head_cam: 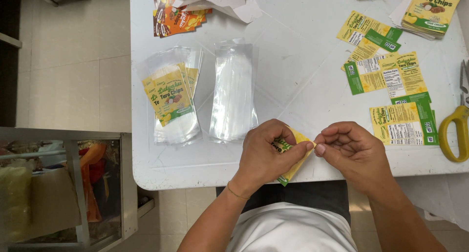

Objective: Peeling adhesive labels from a sheet and applying them to clear plastic bags on a table.

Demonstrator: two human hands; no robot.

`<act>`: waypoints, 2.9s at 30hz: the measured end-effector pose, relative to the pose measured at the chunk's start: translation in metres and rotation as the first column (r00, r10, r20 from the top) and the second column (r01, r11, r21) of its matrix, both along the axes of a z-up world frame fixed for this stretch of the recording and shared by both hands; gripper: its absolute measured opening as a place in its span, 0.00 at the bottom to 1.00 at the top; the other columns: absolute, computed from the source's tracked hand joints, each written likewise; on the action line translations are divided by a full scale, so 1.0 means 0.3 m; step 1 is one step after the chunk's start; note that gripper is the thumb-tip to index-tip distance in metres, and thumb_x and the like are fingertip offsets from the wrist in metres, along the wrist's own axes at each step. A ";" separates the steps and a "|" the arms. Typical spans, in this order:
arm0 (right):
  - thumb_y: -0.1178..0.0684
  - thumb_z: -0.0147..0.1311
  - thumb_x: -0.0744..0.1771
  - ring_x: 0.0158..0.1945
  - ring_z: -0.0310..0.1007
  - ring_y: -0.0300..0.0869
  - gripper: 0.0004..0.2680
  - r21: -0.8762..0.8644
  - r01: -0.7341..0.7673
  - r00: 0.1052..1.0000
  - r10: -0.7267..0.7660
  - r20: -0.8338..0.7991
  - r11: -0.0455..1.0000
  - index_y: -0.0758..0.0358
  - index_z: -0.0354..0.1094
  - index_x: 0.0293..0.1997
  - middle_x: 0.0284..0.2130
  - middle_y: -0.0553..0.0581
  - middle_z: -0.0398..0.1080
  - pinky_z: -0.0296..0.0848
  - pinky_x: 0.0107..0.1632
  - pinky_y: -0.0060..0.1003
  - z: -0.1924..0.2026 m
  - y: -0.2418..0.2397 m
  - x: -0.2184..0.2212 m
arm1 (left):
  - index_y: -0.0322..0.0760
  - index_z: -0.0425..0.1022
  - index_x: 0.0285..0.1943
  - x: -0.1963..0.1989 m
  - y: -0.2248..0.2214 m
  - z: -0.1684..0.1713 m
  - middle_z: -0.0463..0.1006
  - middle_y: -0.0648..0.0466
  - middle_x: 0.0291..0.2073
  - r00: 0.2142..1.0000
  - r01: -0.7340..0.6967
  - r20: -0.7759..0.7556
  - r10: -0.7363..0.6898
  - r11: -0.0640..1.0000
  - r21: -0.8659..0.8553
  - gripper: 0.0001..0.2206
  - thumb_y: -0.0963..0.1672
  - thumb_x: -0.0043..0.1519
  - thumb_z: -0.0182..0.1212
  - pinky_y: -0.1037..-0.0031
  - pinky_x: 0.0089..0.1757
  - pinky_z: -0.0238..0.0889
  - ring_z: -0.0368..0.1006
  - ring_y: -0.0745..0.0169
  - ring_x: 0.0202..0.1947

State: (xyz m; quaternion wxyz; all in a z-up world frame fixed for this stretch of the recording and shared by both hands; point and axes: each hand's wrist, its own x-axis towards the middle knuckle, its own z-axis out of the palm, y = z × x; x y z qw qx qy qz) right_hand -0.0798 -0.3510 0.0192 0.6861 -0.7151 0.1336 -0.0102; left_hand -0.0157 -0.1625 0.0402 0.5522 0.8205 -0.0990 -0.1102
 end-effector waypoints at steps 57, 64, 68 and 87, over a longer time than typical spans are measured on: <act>0.65 0.63 0.63 0.41 0.81 0.40 0.08 0.094 -0.128 0.990 0.133 -0.047 0.987 0.62 0.69 0.39 0.36 0.59 0.81 0.81 0.50 0.32 -0.089 -0.045 0.075 | 0.47 0.68 0.21 0.092 0.013 -0.059 0.73 0.67 0.23 0.975 0.102 -0.201 -0.094 0.994 0.031 0.16 0.51 0.51 0.73 0.78 0.32 0.60 0.66 0.74 0.25; 0.64 0.63 0.63 0.42 0.79 0.38 0.07 0.046 -0.149 0.987 0.151 -0.050 0.988 0.62 0.70 0.40 0.36 0.56 0.80 0.79 0.49 0.29 -0.085 -0.047 0.082 | 0.48 0.67 0.22 0.088 0.006 -0.082 0.72 0.69 0.22 0.986 0.095 -0.142 -0.090 0.995 0.028 0.15 0.50 0.51 0.73 0.78 0.32 0.61 0.66 0.74 0.24; 0.65 0.62 0.63 0.42 0.79 0.38 0.07 0.046 -0.122 0.990 0.125 -0.069 0.991 0.63 0.69 0.39 0.36 0.57 0.79 0.78 0.49 0.29 -0.089 -0.045 0.075 | 0.47 0.68 0.23 0.076 -0.003 -0.099 0.71 0.68 0.22 0.995 0.078 -0.068 -0.074 0.996 0.050 0.15 0.50 0.51 0.72 0.78 0.31 0.60 0.65 0.73 0.24; 0.63 0.62 0.64 0.40 0.77 0.36 0.07 -0.222 -0.087 0.989 0.110 0.094 0.971 0.63 0.66 0.42 0.35 0.56 0.78 0.77 0.45 0.27 -0.034 -0.021 0.066 | 0.45 0.68 0.25 0.044 -0.018 -0.091 0.70 0.65 0.22 0.986 -0.014 0.165 0.002 0.997 0.071 0.16 0.51 0.54 0.72 0.76 0.28 0.59 0.66 0.70 0.24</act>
